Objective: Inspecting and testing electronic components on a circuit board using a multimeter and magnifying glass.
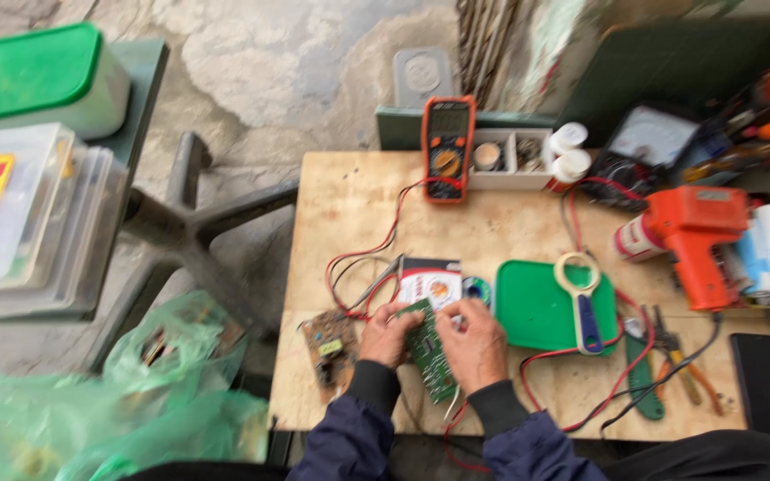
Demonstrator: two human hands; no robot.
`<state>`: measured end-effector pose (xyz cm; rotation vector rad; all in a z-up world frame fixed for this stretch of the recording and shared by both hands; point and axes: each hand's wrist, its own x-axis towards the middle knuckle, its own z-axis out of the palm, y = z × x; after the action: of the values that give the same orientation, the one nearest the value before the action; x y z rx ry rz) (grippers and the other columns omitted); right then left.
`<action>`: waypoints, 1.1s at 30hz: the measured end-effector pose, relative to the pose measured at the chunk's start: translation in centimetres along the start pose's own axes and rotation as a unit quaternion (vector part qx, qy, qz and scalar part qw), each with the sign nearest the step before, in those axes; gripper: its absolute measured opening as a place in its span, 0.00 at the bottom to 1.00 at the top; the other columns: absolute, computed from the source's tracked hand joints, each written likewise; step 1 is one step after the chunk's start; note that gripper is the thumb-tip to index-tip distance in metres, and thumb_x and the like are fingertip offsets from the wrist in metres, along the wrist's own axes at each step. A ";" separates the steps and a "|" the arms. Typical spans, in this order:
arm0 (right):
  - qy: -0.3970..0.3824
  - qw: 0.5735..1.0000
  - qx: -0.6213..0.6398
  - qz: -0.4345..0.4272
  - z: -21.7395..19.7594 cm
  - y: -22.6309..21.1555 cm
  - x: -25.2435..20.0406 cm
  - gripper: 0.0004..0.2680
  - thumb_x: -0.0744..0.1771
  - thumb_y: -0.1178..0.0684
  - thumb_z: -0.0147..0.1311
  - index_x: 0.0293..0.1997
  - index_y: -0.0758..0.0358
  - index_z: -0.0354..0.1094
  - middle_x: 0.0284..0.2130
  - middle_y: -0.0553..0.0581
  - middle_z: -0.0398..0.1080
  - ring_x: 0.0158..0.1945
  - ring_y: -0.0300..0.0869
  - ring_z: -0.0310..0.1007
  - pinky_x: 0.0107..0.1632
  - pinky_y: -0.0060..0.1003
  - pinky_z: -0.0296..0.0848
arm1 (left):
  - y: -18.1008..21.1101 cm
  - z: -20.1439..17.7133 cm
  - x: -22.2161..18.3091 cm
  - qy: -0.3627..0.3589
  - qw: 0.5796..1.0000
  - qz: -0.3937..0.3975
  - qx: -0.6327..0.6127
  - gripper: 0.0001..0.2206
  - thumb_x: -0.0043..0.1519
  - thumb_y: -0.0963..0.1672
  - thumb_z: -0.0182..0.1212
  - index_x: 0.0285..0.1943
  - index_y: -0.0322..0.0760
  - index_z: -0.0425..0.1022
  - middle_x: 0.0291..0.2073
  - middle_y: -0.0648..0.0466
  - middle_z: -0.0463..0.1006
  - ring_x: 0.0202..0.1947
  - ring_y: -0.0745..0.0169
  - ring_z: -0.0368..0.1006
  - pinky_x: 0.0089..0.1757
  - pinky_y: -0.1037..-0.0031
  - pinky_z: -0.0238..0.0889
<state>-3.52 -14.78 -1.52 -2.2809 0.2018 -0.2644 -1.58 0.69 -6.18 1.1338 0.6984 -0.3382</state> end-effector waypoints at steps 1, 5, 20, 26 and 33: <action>0.008 1.000 0.002 -0.026 -0.1 -0.2 0.1 0.03 0.65 0.54 0.63 0.31 0.50 0.75 0.31 0.51 0.75 0.31 0.44 0.75 0.37 0.43 0.73 | 0.0 0.1 0.5 0.019 0.999 -0.013 0.034 0.16 0.50 0.44 0.79 0.47 0.44 0.83 0.26 0.52 0.80 0.22 0.62 0.71 0.19 0.67 0.61; 0.006 1.000 0.015 -0.020 -0.4 -0.4 0.3 0.04 0.66 0.54 0.63 0.30 0.52 0.73 0.32 0.51 0.75 0.32 0.41 0.79 0.35 0.37 0.80 | 1.9 0.7 -1.1 0.028 0.997 -0.013 0.075 0.17 0.50 0.45 0.78 0.48 0.44 0.86 0.29 0.51 0.83 0.24 0.61 0.73 0.22 0.68 0.63; -0.036 0.999 -0.008 0.040 -1.1 -1.0 0.4 0.05 0.67 0.52 0.62 0.31 0.49 0.71 0.33 0.47 0.75 0.34 0.41 0.76 0.38 0.41 0.75 | 1.9 0.6 -0.7 -0.023 0.995 -0.089 -0.034 0.16 0.58 0.37 0.74 0.53 0.41 0.77 0.49 0.41 0.85 0.42 0.48 0.77 0.36 0.56 0.71; -0.029 0.993 0.059 0.098 -3.7 -1.6 0.8 0.05 0.69 0.50 0.61 0.33 0.51 0.75 0.34 0.47 0.80 0.35 0.36 0.77 0.40 0.36 0.76 | -0.5 0.2 1.6 -0.026 0.990 -0.051 -0.131 0.15 0.54 0.35 0.76 0.46 0.38 0.79 0.40 0.39 0.86 0.36 0.44 0.81 0.32 0.54 0.73; -0.062 0.990 0.015 0.122 -5.6 0.1 0.9 0.15 0.70 0.45 0.56 0.65 0.49 0.74 0.53 0.51 0.77 0.46 0.42 0.78 0.53 0.41 0.82 | -0.4 0.4 1.3 -0.007 0.992 -0.030 -0.124 0.14 0.56 0.35 0.76 0.48 0.37 0.80 0.40 0.41 0.86 0.37 0.46 0.82 0.34 0.56 0.75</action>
<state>-4.09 -19.05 2.12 -2.2076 0.4054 0.0025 -0.75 0.25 -7.20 0.8759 0.7410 -0.3015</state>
